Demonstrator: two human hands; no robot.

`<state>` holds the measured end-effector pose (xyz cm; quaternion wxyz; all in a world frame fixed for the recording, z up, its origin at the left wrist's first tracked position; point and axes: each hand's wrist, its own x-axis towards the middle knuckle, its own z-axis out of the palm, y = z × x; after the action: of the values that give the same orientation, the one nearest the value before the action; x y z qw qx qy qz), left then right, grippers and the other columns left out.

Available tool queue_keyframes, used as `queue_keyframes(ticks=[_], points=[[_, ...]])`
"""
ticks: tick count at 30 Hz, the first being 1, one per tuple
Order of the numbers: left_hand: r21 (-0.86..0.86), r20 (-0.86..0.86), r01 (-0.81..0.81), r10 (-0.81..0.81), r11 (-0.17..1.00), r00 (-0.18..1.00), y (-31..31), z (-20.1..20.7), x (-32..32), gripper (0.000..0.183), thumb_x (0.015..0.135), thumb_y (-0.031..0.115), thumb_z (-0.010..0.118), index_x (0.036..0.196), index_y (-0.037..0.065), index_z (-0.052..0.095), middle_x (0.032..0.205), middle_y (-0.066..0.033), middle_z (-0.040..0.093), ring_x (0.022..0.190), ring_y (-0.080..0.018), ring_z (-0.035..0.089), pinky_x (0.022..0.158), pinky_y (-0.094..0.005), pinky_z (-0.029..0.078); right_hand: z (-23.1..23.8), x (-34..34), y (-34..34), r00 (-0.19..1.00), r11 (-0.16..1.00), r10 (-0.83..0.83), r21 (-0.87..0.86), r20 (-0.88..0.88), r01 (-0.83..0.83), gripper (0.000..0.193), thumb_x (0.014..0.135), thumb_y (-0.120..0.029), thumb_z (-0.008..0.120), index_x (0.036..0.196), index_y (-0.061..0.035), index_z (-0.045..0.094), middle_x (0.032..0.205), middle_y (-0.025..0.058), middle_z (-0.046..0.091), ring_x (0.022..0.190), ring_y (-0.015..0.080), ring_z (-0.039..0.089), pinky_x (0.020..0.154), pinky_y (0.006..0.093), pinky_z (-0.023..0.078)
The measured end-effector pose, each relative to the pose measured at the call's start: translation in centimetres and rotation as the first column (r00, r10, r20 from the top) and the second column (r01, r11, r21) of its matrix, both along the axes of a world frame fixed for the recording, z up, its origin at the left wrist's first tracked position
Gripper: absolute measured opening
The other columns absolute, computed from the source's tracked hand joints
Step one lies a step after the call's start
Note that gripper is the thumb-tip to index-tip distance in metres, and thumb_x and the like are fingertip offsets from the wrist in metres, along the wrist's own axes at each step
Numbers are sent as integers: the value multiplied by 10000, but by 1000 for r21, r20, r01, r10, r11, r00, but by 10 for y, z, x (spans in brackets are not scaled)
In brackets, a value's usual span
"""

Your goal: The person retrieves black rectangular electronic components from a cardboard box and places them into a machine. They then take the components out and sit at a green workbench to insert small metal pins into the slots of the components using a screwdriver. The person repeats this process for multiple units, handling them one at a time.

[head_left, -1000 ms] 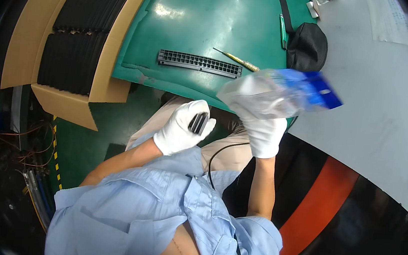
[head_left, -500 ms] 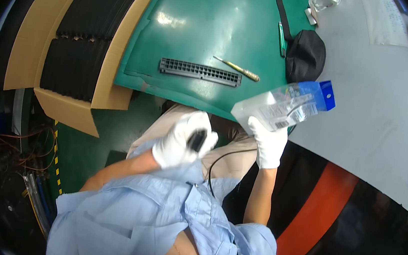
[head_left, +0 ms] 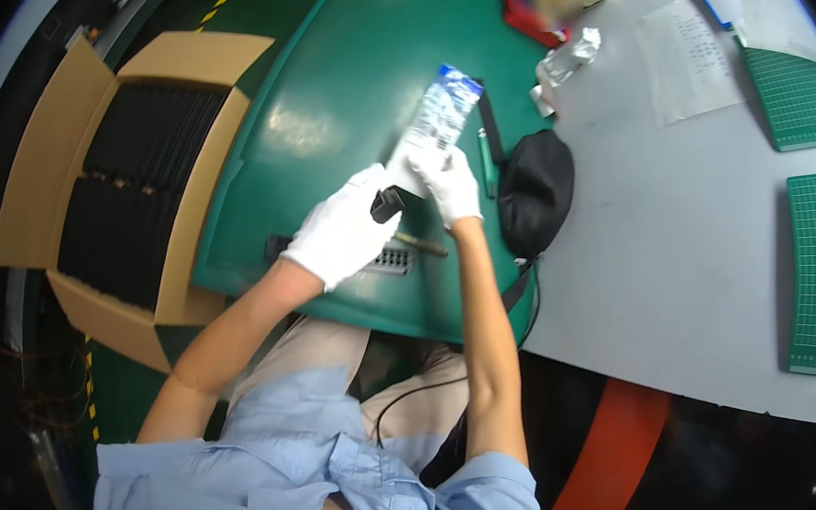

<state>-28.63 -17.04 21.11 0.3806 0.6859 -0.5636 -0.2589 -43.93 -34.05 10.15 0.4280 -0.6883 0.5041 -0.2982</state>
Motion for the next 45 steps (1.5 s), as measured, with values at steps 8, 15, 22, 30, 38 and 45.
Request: queue_keyframes(ticks=[8,15,22,30,38,45], points=[[408,78,65,-105,911,991,-111,-74,26,600,858,161,554,1442,179,419,1234,-254,638,1122,-452,620,960,-469,498,-14,12,-51,845,947,-224,-313,-486,71,518,904,-379,704,1249,-6,601,1135,225,677,1044,395,666,895,438,533],[444,113,120,-189,888,976,-117,-68,23,569,867,181,543,1424,201,426,1184,-242,668,1093,-463,633,952,-477,500,-28,-52,-67,574,973,-230,-204,-786,110,379,903,-317,680,1068,24,655,1034,261,692,979,428,681,830,492,559],[422,117,107,-171,900,978,-117,-75,34,592,860,165,562,1433,211,422,1177,-239,671,1084,-446,641,945,-478,502,15,-3,-49,767,935,-271,-348,-581,66,356,856,-318,701,1017,-1,706,978,245,708,942,407,686,852,461,551],[257,113,200,-235,946,965,-132,-96,50,620,844,129,572,1456,94,473,1401,-250,546,1248,-407,563,1058,-422,455,23,46,-40,731,934,-23,-275,-681,-226,441,866,-477,681,1027,-69,726,996,264,666,920,423,685,837,480,558],[17,1,192,-192,981,981,-31,0,36,234,894,200,718,1046,26,680,986,-176,705,865,-322,693,809,-365,542,36,-28,42,666,856,369,-41,-648,-515,231,874,-326,706,979,-120,705,1017,168,646,999,381,632,877,483,515],[-308,-180,100,-162,946,970,49,45,6,240,842,189,789,826,40,602,729,-159,626,645,-340,630,614,-381,517,25,-25,63,576,776,401,-70,-712,-627,251,822,-324,765,968,-126,717,994,126,662,984,339,626,862,455,507]])
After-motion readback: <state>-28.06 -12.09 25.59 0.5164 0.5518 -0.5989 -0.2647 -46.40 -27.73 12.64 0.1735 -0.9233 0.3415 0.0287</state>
